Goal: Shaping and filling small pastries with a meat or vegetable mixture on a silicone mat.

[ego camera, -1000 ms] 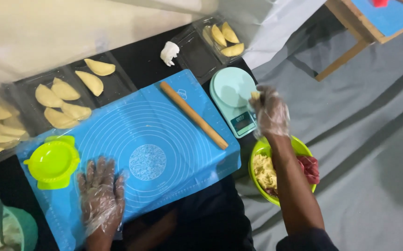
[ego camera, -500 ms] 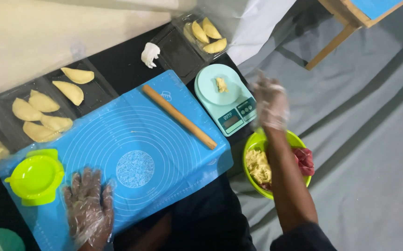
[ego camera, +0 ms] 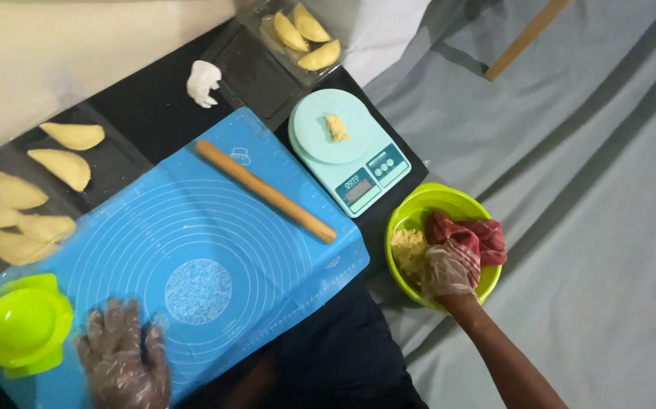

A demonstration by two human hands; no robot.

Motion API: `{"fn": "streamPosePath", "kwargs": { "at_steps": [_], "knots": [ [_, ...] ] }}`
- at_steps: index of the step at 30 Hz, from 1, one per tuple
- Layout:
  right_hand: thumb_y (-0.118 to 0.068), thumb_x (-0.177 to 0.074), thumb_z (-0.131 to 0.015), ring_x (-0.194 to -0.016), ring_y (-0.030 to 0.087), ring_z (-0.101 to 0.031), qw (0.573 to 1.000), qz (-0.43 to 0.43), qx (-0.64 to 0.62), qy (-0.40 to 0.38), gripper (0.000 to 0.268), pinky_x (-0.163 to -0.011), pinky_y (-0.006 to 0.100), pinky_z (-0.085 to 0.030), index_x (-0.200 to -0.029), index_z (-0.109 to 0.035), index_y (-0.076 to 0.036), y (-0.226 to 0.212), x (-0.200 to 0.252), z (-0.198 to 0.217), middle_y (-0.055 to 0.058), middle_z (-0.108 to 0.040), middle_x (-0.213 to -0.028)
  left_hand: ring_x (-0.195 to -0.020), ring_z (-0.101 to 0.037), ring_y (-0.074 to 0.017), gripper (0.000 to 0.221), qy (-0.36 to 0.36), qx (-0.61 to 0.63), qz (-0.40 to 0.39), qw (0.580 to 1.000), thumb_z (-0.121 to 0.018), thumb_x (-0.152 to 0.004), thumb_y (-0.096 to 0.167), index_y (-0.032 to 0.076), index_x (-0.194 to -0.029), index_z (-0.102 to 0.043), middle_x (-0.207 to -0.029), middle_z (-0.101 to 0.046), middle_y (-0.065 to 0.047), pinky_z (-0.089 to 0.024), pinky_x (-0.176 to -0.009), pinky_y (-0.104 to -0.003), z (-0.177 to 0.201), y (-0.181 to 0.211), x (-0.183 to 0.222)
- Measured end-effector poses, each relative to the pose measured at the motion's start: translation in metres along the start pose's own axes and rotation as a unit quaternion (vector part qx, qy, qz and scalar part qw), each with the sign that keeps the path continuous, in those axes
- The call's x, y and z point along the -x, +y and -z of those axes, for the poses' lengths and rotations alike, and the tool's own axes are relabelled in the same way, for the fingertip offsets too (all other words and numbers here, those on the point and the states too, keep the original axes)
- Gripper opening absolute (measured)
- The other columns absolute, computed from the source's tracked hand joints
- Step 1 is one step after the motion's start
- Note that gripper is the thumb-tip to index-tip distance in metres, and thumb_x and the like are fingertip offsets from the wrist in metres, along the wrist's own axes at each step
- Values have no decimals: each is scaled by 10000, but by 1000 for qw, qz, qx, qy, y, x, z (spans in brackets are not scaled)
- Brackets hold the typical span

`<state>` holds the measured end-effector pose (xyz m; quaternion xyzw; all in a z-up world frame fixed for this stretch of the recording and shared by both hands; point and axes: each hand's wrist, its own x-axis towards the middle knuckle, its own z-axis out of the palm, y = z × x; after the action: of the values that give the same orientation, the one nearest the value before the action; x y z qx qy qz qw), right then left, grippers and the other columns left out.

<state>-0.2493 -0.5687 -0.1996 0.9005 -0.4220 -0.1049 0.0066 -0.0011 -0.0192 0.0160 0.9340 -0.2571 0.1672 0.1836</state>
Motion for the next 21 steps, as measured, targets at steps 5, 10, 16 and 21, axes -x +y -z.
{"fn": "streamPosePath", "kwargs": {
  "at_steps": [5,10,16,21],
  "knots": [
    [-768,-833,-508,-1588,331,-92,994,16,-83,-76,1059,-1252,451,-134,-1644,76,-419,-9,23,58,69,-10,-1748,-1546,-452,-537,539,-41,-32,41,998,-531,-1074,300,-34,-1480,-651,-1604,-570,-301,-304,-1274,-688,-18,-16,11],
    [-266,-1046,-489,-1261,300,-509,852,184,-489,36,511,-1060,418,-409,-1513,-409,-72,-63,33,172,161,-462,-1418,-1535,-486,-513,529,-36,-64,29,997,-598,-1053,223,-47,-1504,-652,-1603,-594,-290,-331,-1282,-654,-16,-10,11],
    [-239,-1080,-501,-939,431,-690,904,253,-276,204,370,-700,507,-617,-1367,-585,-21,-152,25,310,311,-616,-1224,-1555,-411,-532,555,-49,-41,42,997,-511,-1094,286,-47,-1527,-605,-1637,-522,-298,-262,-1283,-675,-17,-10,10],
    [-295,-1016,-604,-1270,380,-535,929,226,-281,90,571,-1007,498,-526,-1535,-446,-115,-214,-35,331,205,-491,-1470,-1555,-432,-526,514,-11,-4,50,999,-543,-1092,259,-38,-1500,-643,-1610,-559,-288,-266,-1293,-661,-13,-6,6]
  ]
}}
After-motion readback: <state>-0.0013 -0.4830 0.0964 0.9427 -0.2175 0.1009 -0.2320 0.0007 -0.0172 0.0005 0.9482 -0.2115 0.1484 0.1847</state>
